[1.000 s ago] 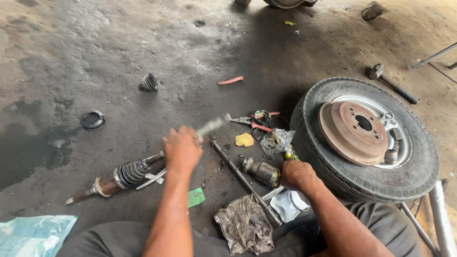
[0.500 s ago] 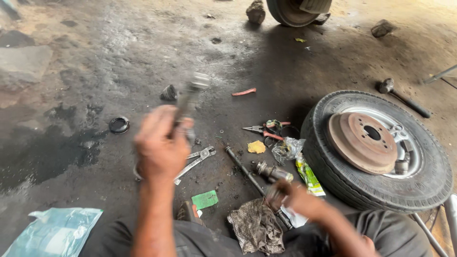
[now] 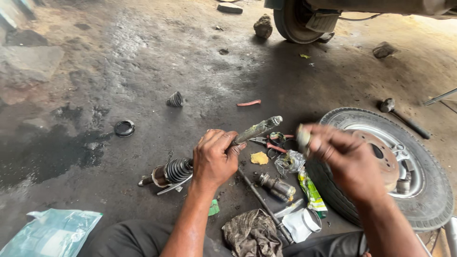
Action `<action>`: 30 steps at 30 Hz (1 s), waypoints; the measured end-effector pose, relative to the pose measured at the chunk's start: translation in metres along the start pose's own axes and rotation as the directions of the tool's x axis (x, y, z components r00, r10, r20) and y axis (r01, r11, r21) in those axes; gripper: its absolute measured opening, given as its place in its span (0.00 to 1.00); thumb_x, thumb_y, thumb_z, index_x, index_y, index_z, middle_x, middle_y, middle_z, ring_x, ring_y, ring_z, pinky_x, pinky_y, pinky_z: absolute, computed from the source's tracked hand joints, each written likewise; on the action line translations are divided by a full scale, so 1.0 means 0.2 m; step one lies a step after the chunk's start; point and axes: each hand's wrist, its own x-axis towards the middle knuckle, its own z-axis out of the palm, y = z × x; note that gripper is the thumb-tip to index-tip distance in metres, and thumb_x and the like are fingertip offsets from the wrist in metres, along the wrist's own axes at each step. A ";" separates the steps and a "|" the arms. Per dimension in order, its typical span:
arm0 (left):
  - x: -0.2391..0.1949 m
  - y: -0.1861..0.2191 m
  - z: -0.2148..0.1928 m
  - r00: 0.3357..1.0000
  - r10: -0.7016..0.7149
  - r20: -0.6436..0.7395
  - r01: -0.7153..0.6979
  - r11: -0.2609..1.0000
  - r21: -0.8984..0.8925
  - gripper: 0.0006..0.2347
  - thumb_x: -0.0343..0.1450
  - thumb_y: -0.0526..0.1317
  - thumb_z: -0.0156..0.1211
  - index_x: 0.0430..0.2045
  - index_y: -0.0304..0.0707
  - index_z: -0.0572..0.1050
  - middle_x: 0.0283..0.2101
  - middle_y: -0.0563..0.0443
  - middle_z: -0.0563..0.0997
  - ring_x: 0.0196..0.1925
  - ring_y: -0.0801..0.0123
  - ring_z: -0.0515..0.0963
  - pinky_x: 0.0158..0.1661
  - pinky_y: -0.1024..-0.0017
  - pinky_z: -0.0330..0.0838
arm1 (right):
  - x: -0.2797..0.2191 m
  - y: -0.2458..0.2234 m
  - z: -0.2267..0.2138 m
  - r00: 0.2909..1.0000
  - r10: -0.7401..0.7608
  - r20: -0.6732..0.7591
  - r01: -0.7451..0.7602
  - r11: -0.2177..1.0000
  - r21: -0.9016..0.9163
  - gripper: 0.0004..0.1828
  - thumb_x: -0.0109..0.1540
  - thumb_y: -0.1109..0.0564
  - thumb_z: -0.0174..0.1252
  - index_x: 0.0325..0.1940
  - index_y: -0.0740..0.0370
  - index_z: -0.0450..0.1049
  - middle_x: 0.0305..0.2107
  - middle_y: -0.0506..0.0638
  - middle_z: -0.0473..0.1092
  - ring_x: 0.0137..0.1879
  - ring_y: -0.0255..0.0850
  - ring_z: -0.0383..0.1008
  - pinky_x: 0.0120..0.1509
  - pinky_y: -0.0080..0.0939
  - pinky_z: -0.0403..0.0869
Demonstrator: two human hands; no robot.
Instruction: The person sits on the floor and cleans a metal car part with a rag. They then pick up a circular metal component, inspect it, and apply grease to it by hand. Finally, they use a ratchet wrench to tighten a nut on a small metal piece.
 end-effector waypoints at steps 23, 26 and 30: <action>0.07 -0.09 -0.48 0.997 -0.027 -0.078 0.014 0.986 -0.163 0.10 0.66 0.42 0.73 0.31 0.35 0.81 0.32 0.47 0.84 0.36 0.58 0.83 0.37 0.65 0.76 | 0.31 -0.60 0.53 0.879 -0.361 0.313 0.457 0.825 -0.332 0.18 0.61 0.59 0.66 0.55 0.65 0.78 0.51 0.52 0.75 0.53 0.36 0.77 0.57 0.35 0.78; 0.08 -0.10 -0.47 0.998 -0.023 -0.065 0.012 0.987 -0.159 0.09 0.66 0.40 0.73 0.31 0.34 0.81 0.33 0.47 0.84 0.36 0.57 0.83 0.37 0.64 0.76 | 0.31 -0.60 0.54 0.876 -0.368 0.312 0.460 0.832 -0.311 0.17 0.62 0.60 0.66 0.54 0.66 0.78 0.51 0.53 0.76 0.57 0.37 0.78 0.61 0.36 0.77; 0.07 -0.10 -0.46 0.998 0.003 -0.067 -0.015 0.983 -0.181 0.09 0.66 0.40 0.73 0.32 0.33 0.81 0.33 0.47 0.84 0.38 0.58 0.83 0.38 0.65 0.76 | 0.33 -0.63 0.51 0.860 -0.360 0.360 0.485 0.797 -0.361 0.17 0.60 0.60 0.68 0.53 0.66 0.79 0.49 0.53 0.77 0.57 0.37 0.78 0.60 0.36 0.78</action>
